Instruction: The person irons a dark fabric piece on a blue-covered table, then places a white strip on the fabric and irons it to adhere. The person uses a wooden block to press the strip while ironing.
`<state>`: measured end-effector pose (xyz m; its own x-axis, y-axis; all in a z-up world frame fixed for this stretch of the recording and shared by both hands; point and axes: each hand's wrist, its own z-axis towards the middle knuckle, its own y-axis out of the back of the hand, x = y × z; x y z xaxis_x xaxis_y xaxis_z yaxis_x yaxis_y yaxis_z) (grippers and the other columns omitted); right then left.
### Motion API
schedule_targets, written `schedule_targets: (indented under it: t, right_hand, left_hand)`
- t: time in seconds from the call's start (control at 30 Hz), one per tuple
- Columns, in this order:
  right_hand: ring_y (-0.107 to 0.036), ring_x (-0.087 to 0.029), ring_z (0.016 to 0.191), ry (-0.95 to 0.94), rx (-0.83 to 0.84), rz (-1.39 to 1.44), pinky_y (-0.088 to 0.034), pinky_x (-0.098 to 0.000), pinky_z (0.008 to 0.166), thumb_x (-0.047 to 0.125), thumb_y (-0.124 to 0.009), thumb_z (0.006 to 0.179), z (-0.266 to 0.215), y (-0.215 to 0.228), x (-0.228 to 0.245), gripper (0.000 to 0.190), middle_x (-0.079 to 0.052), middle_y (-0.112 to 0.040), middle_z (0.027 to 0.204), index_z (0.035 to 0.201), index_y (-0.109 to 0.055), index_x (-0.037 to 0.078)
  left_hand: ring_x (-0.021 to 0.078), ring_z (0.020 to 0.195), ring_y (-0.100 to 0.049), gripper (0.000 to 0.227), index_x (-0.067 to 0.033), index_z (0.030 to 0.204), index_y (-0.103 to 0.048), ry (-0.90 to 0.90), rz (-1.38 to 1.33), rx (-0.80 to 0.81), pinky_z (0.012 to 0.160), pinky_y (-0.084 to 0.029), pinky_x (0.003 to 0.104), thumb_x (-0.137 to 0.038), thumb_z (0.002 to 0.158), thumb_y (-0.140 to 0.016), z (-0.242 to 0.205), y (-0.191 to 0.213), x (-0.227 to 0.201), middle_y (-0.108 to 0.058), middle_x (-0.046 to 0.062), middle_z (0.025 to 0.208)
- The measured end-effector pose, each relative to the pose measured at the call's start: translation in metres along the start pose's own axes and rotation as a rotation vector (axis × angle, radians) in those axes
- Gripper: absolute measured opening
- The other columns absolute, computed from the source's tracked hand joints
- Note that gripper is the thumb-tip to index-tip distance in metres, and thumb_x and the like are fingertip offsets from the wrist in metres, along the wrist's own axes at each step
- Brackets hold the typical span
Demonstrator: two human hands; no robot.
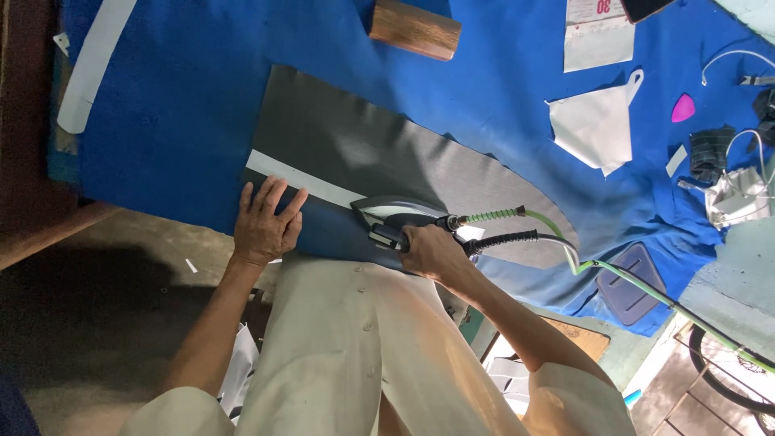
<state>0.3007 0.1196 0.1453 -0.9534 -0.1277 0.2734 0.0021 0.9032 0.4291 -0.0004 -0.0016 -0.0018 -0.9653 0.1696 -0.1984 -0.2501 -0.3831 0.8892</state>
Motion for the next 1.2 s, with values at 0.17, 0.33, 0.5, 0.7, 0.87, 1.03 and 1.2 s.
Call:
schedule_targets:
  t: [0.17, 0.33, 0.5, 0.7, 0.87, 1.03, 1.2]
  right_hand:
    - [-0.077, -0.036, 0.085, -0.005, -0.042, -0.028, -0.063, -0.0492, 0.077, 0.032, -0.067, 0.074, -0.001, -0.004, -0.008, 0.022, -0.013, -0.076, 0.081, 0.086, -0.07, 0.014]
    - [-0.076, -0.037, 0.082, 0.018, -0.055, -0.027, -0.062, -0.0511, 0.074, 0.03, -0.067, 0.073, -0.003, -0.008, -0.024, 0.02, -0.014, -0.075, 0.077, 0.082, -0.067, 0.012]
    - [-0.076, -0.038, 0.083, 0.03, -0.039, -0.03, -0.062, -0.0528, 0.077, 0.031, -0.067, 0.073, -0.002, -0.016, -0.043, 0.022, -0.014, -0.076, 0.077, 0.083, -0.068, 0.011]
    - [-0.076, -0.038, 0.09, -0.048, 0.044, -0.087, -0.061, -0.0543, 0.083, 0.037, -0.065, 0.076, -0.011, -0.007, -0.063, 0.035, -0.017, -0.077, 0.092, 0.103, -0.072, 0.016]
    - [-0.073, -0.036, 0.071, -0.156, 0.125, 0.09, -0.055, -0.0436, 0.069, 0.031, -0.068, 0.092, -0.038, 0.024, -0.046, 0.029, -0.02, -0.073, 0.078, 0.099, -0.073, 0.003]
    - [-0.073, -0.048, 0.086, 0.014, 0.022, 0.076, -0.057, -0.0561, 0.073, 0.043, -0.071, 0.088, -0.047, 0.046, 0.019, 0.043, -0.03, -0.073, 0.085, 0.097, -0.068, 0.002]
    - [-0.073, -0.045, 0.088, 0.097, -0.012, -0.031, -0.058, -0.0576, 0.078, 0.05, -0.069, 0.086, 0.001, 0.033, 0.071, 0.042, -0.024, -0.073, 0.085, 0.101, -0.062, 0.011]
  left_hand:
    - [0.0282, 0.135, -0.058, 0.044, -0.0362, 0.139, -0.069, -0.001, -0.015, -0.024, 0.118, -0.035, 0.055, -0.038, 0.1, -0.05, 0.002, -0.001, 0.0, -0.059, 0.009, 0.14]
    - [0.0297, 0.135, -0.058, 0.045, -0.0353, 0.14, -0.068, -0.018, -0.011, -0.042, 0.117, -0.036, 0.055, -0.038, 0.099, -0.052, 0.003, 0.0, 0.001, -0.059, 0.01, 0.14]
    - [0.0305, 0.134, -0.058, 0.047, -0.0345, 0.144, -0.065, -0.036, -0.019, -0.039, 0.116, -0.036, 0.057, -0.038, 0.099, -0.05, 0.005, 0.0, 0.001, -0.058, 0.012, 0.138]
    - [0.0314, 0.135, -0.058, 0.047, -0.0331, 0.144, -0.065, -0.028, -0.032, -0.05, 0.117, -0.036, 0.057, -0.038, 0.101, -0.047, 0.006, 0.002, 0.0, -0.057, 0.012, 0.139]
    - [0.0308, 0.131, -0.059, 0.048, -0.0335, 0.146, -0.063, -0.01, -0.053, 0.004, 0.115, -0.036, 0.056, -0.036, 0.1, -0.051, 0.004, 0.005, 0.001, -0.057, 0.011, 0.142]
    - [0.0292, 0.133, -0.058, 0.054, -0.0239, 0.151, -0.054, 0.023, -0.073, 0.0, 0.118, -0.034, 0.055, -0.038, 0.1, -0.05, -0.001, 0.002, 0.003, -0.059, 0.011, 0.143]
    - [0.0313, 0.133, -0.058, 0.06, -0.0115, 0.154, -0.045, 0.035, -0.145, -0.002, 0.117, -0.034, 0.057, -0.034, 0.098, -0.054, -0.001, 0.004, 0.006, -0.061, 0.014, 0.142]
